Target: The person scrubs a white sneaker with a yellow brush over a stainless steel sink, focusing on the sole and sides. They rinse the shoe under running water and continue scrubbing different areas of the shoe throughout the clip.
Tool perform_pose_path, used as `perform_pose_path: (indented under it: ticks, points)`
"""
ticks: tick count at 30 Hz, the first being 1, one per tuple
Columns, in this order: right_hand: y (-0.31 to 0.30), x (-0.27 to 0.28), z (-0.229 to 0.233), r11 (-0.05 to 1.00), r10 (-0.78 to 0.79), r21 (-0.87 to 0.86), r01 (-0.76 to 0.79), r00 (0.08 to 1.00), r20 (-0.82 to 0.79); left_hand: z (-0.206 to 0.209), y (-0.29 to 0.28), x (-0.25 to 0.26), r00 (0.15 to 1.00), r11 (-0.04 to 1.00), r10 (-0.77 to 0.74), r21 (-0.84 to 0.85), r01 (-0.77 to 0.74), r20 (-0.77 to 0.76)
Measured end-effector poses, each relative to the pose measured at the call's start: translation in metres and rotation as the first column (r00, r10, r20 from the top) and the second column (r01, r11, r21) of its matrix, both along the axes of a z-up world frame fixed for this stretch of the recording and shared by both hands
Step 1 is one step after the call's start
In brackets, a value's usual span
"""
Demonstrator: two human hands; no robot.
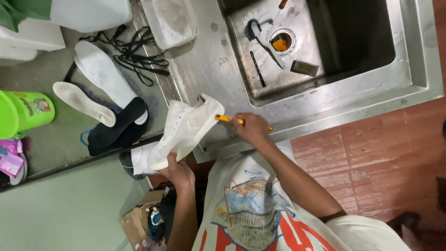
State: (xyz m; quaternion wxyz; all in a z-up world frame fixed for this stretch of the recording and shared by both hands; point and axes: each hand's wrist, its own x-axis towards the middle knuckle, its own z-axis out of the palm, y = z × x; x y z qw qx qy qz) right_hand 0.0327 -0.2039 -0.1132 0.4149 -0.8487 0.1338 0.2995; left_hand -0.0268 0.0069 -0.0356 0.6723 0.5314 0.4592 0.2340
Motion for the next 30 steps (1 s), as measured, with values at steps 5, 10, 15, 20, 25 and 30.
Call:
perform_pose_path:
  ticks: [5,10,15,20,25,30]
  points:
    - [-0.006,0.008,-0.013,0.996,0.06,-0.078,-0.051,0.991,0.121,0.01,0.0,0.005,1.0,0.999,-0.025,-0.022,0.025,0.008]
    - [-0.014,0.006,-0.018,0.988,0.098,-0.133,-0.073,0.976,0.195,0.005,0.005,-0.001,0.999,0.999,-0.042,-0.014,0.042,-0.023]
    - [-0.009,0.003,-0.027,0.981,0.143,-0.166,-0.103,0.958,0.248,0.012,0.001,-0.002,0.998,0.998,-0.057,-0.035,0.056,-0.012]
    - [-0.003,0.007,-0.011,0.981,0.165,-0.142,-0.131,0.951,0.263,-0.012,0.016,-0.007,0.992,0.992,-0.121,-0.027,0.121,0.021]
    - [-0.01,-0.005,-0.042,0.99,0.06,-0.138,-0.039,0.986,0.154,-0.009,0.016,-0.014,0.985,0.986,-0.168,0.012,0.168,0.023]
    - [0.011,-0.029,-0.003,0.993,-0.06,0.106,0.048,0.992,0.114,0.012,0.007,-0.007,0.989,0.988,-0.149,-0.033,0.149,0.004]
